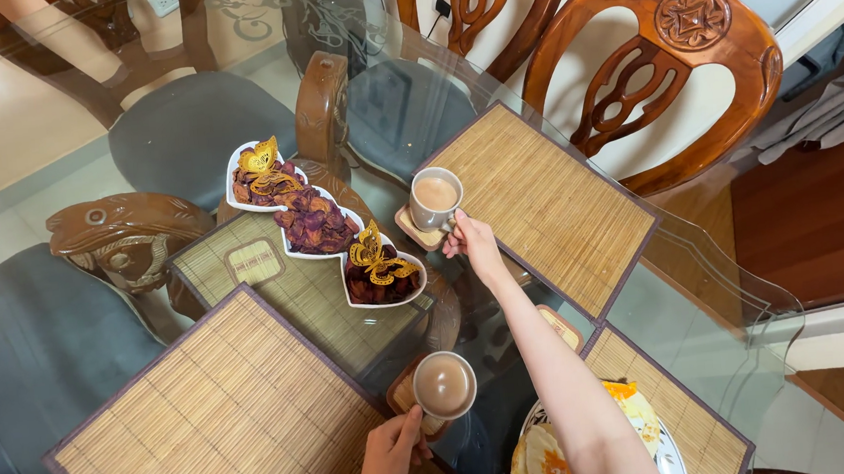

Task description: The recorder carries two mugs from one room to the dining table, sets them down, then goes to the kitchen to retrieve a package and another mug, and brings them back to the table.

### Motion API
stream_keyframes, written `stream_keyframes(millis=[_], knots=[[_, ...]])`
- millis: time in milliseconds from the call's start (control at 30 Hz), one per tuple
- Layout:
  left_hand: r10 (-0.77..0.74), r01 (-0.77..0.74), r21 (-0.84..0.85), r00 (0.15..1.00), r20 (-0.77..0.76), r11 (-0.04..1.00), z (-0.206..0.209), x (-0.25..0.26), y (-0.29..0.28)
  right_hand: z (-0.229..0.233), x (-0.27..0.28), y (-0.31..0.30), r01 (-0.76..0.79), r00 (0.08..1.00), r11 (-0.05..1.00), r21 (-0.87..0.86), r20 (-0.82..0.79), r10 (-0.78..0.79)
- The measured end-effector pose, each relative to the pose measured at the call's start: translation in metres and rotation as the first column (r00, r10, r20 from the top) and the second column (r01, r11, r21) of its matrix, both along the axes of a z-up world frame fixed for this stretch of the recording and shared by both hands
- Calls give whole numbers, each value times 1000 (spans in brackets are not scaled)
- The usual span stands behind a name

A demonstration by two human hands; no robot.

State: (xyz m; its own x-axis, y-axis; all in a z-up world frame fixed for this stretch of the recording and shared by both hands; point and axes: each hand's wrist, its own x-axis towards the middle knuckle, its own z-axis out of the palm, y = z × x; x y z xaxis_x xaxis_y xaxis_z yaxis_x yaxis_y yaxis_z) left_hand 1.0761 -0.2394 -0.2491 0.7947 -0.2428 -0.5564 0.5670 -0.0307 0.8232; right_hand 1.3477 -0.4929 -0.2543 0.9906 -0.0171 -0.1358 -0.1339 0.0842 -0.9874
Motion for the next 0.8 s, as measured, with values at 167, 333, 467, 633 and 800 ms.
stream_keyframes(millis=[167, 333, 467, 633, 800], knots=[[24, -24, -35, 1000, 1, 999, 4, 0, 0, -9, 3, -6, -6, 1000, 999, -40, -15, 6], [74, -70, -87, 996, 45, 994, 12, -1, 1, -11, 0, -10, -33, 999, 999, -32, -24, 32], [135, -133, -90, 991, 19, 987, 33, 1, 3, -10, -4, -8, -11, 1000, 995, -100, -1, 11], [216, -201, -129, 970, 111, 971, 20, -6, 8, 0, -11, -2, 65, 988, 993, -100, -135, -78], [299, -302, -6, 940, 165, 953, 28, -14, 19, -1, -35, -25, 128, 980, 966, -224, -121, -158]])
